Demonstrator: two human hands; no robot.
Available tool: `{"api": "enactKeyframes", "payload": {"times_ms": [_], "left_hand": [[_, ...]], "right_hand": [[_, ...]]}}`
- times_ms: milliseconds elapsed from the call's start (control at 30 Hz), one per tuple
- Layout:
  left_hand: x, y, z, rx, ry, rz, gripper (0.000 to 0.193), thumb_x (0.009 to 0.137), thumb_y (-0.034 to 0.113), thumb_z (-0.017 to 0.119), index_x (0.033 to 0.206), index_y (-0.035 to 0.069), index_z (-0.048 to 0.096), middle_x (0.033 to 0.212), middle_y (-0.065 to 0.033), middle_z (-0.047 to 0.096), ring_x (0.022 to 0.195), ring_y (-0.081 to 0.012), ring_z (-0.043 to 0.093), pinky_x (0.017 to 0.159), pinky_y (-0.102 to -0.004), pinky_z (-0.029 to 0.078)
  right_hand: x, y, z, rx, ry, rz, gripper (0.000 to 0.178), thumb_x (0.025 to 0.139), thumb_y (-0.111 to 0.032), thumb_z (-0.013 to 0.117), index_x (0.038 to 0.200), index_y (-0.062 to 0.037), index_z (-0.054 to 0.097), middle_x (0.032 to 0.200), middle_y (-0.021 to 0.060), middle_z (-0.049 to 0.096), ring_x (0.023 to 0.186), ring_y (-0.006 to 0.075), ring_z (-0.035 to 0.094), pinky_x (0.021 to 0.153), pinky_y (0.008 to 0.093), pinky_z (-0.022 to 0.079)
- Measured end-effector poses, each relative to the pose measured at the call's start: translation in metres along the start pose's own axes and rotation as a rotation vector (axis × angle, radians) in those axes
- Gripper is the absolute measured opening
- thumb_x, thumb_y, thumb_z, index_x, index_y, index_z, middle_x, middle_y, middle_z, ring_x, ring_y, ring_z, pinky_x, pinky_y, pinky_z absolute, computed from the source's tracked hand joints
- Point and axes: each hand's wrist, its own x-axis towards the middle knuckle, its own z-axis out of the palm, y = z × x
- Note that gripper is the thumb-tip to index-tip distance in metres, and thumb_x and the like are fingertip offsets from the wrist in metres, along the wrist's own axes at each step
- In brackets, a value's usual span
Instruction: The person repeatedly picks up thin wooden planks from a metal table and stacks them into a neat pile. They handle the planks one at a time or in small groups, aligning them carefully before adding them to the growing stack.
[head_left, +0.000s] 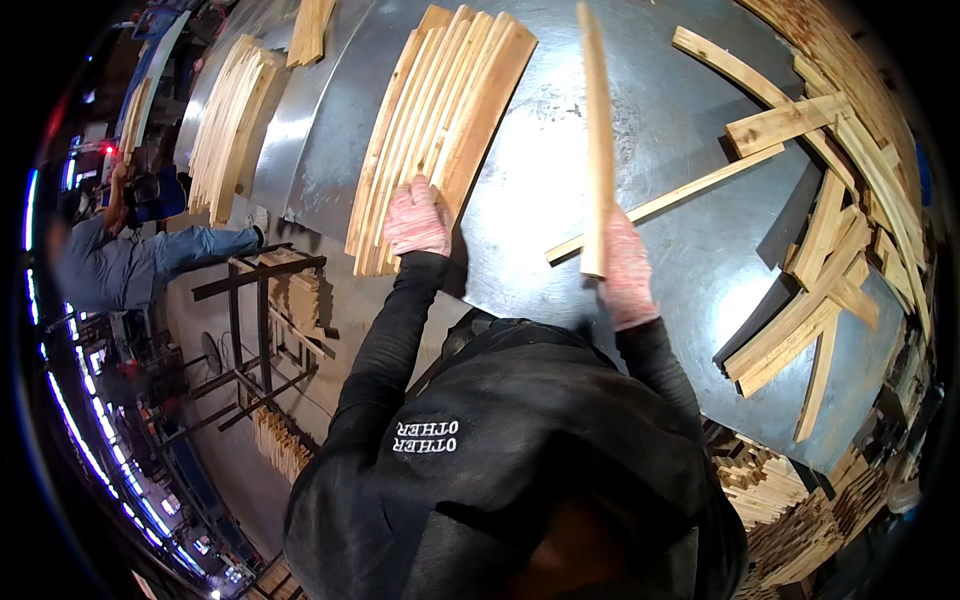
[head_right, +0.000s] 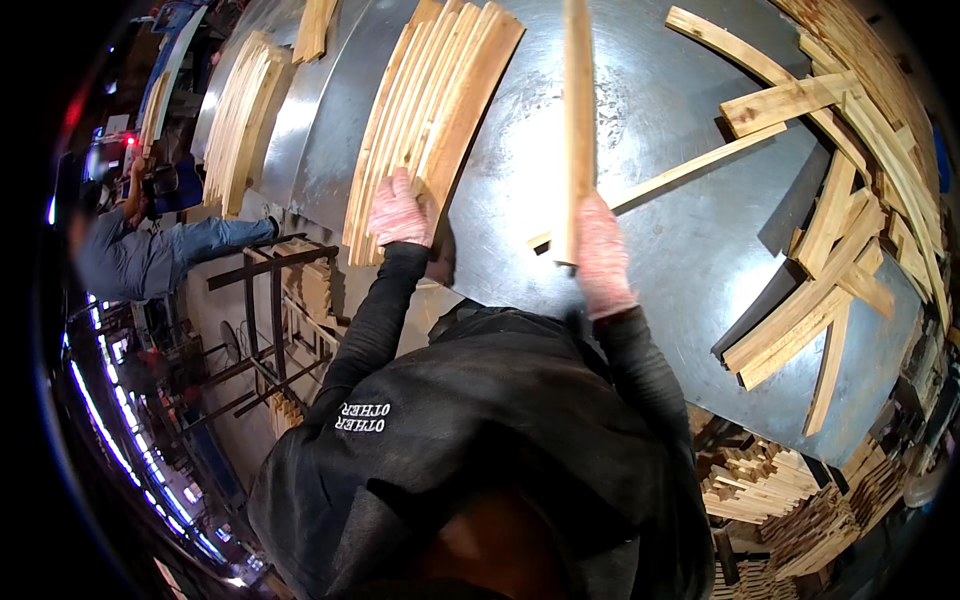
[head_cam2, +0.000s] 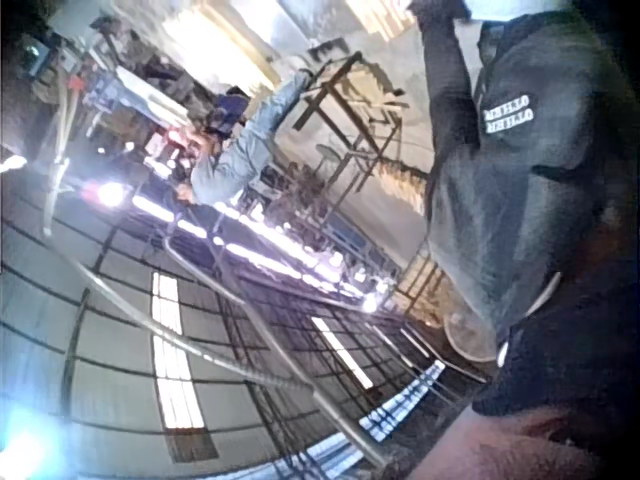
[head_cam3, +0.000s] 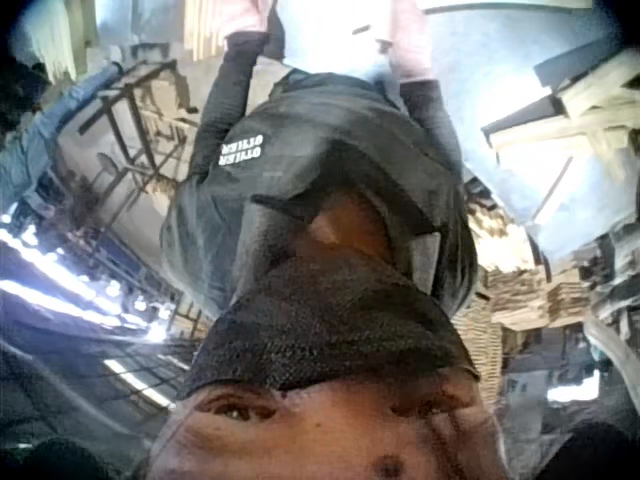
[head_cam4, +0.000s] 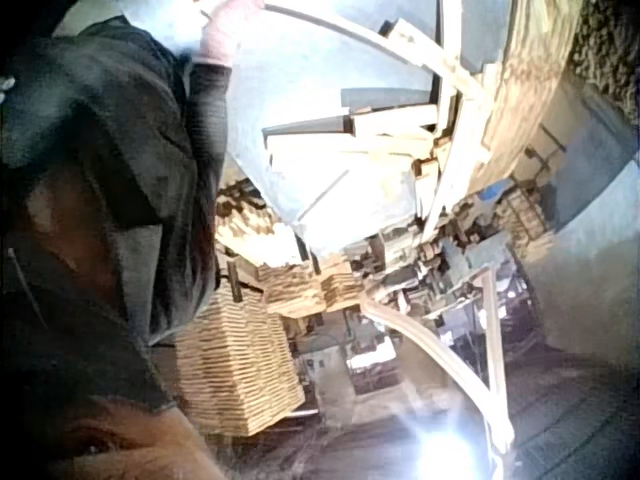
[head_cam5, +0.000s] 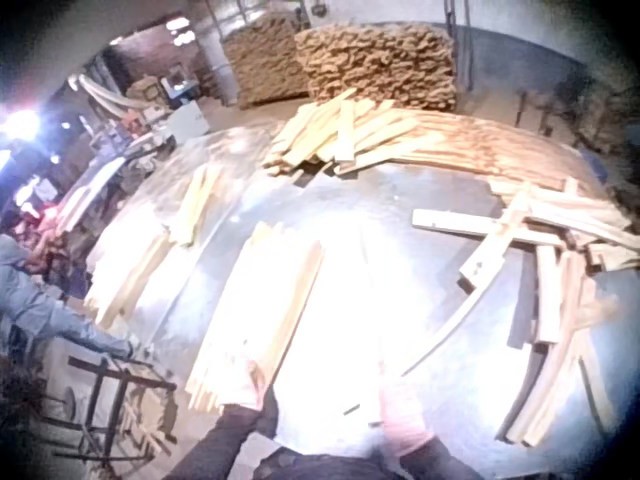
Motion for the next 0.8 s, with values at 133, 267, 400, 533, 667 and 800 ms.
{"api": "enactKeyframes", "payload": {"times_ms": [133,267,400,533,667,800], "left_hand": [[-0.006,0.016,0.018,-0.421,0.137,-0.014,0.049,0.083,0.027,0.073,0.120,0.002,0.054,0.092,-0.0126,0.058,0.079,-0.0253,0.062,0.065,-0.0431,0.051],[-0.007,0.057,-0.009,-1.444,-0.850,-0.386,0.045,0.089,0.017,0.067,0.126,-0.005,0.054,0.110,-0.0138,0.065,0.096,-0.0165,0.062,0.079,-0.0278,0.052],[-0.018,0.052,0.011,-1.465,-0.731,-0.590,0.044,0.086,0.019,0.069,0.121,-0.006,0.056,0.104,-0.0132,0.067,0.091,-0.0177,0.063,0.080,-0.0304,0.051],[-0.032,0.031,0.015,-0.977,-0.650,-0.393,0.050,0.085,0.026,0.068,0.124,-0.002,0.054,0.103,-0.0176,0.069,0.094,-0.0274,0.066,0.083,-0.0387,0.052],[-0.059,0.001,-0.008,-0.308,-0.499,-0.259,0.061,0.085,0.028,0.064,0.138,0.008,0.041,0.121,-0.0229,0.061,0.100,-0.0398,0.065,0.084,-0.0479,0.051],[-0.074,-0.017,-0.001,-0.235,-0.331,-0.230,0.079,0.080,0.021,0.075,0.144,0.007,0.031,0.128,-0.0244,0.053,0.112,-0.0405,0.058,0.088,-0.0470,0.050]], "right_hand": [[-0.006,0.013,0.053,0.140,0.111,-0.378,0.055,0.099,-0.030,0.055,0.140,0.0037,0.042,0.117,0.0126,0.060,0.107,0.0164,0.054,0.091,0.0295,0.047],[-0.002,-0.011,0.052,-0.429,-0.046,-0.215,0.060,0.097,-0.033,0.057,0.143,0.0001,0.040,0.130,0.0219,0.057,0.121,0.0307,0.054,0.102,0.0365,0.042],[0.022,0.010,-0.017,-0.618,0.816,-0.275,0.102,0.082,-0.051,0.071,0.147,0.0105,0.021,0.150,0.0305,0.029,0.139,0.0427,0.030,0.115,0.0407,0.027],[0.042,0.014,-0.064,0.026,0.397,0.271,0.048,0.082,-0.035,0.071,0.106,0.0047,0.056,0.089,0.0139,0.064,0.079,0.0199,0.061,0.070,0.0316,0.048],[0.011,0.060,-0.033,0.312,0.407,-0.130,0.031,0.088,-0.022,0.060,0.104,0.0037,0.056,0.078,0.0081,0.060,0.054,0.0142,0.053,0.052,0.0276,0.044],[-0.021,0.075,0.031,0.306,0.341,-0.301,0.039,0.092,-0.020,0.058,0.120,0.0061,0.049,0.088,0.0150,0.064,0.063,0.0239,0.061,0.057,0.0332,0.053]]}}
